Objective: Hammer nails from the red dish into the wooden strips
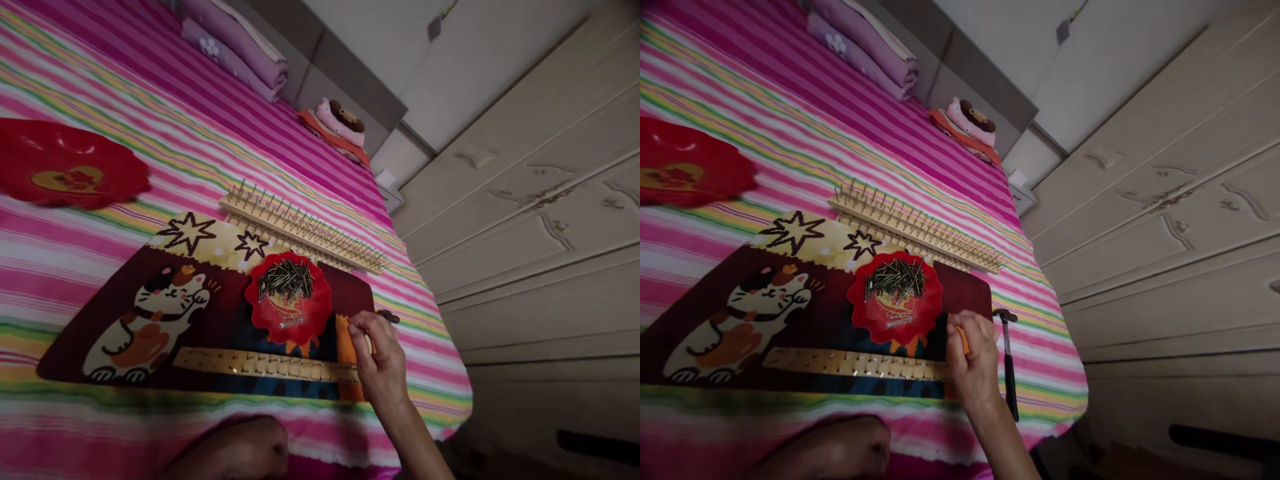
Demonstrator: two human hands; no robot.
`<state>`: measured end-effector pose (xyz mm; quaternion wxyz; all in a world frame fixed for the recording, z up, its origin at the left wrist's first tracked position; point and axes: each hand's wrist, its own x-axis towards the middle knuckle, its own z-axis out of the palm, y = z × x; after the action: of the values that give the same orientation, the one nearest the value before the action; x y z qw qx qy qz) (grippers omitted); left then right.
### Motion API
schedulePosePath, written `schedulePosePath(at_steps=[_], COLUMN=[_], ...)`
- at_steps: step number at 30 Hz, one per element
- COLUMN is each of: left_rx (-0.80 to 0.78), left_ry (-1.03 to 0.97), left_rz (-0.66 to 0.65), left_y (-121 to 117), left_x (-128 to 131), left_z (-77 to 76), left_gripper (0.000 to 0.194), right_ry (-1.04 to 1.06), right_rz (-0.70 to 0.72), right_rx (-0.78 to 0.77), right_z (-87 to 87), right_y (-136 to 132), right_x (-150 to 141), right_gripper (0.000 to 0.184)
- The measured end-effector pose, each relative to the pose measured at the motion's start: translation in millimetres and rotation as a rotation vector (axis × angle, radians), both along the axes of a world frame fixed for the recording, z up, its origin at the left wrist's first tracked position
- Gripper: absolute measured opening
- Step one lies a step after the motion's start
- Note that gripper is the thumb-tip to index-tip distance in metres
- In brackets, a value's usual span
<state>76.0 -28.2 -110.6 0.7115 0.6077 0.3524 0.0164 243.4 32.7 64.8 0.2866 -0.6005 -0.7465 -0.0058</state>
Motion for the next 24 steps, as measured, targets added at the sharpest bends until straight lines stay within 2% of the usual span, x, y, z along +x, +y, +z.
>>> schedulePosePath(at_steps=[2,5,9,13,16,18,24], left_rx=[-0.128,-0.255,-0.209,-0.128,-0.047,-0.02,-0.058], left_ry=[-0.009,-0.034,-0.086,-0.122,-0.108,-0.09,-0.028], left_rz=[-0.088,-0.089,0.03,0.122,0.163,0.197,0.299], left_y=[0,-5,-20,-39,-54,-63,-86], left_x=[2,4,2,-3,-4,-4,-8], left_z=[9.2,18.9,20.7,15.4,11.5,10.1,9.3], left_gripper=[0.017,0.022,0.03,0.031,0.028,0.028,0.037], right_ry=[0.039,0.119,0.217,0.12,-0.034,-0.112,-0.18], right_rz=[-0.045,-0.082,-0.012,0.113,0.015,-0.039,-0.038], right_rx=[0.001,-0.044,-0.25,-0.422,-0.418,-0.41,-0.375], right_z=[-4.0,-15.8,-45.9,-87.8,-112.4,-120.5,-121.7], right_y=[-32,-78,-134,-177,-194,-199,-202], right_x=[15,31,36,25,17,14,6], right_gripper=[0.011,0.011,0.014,0.018,0.016,0.016,0.018])
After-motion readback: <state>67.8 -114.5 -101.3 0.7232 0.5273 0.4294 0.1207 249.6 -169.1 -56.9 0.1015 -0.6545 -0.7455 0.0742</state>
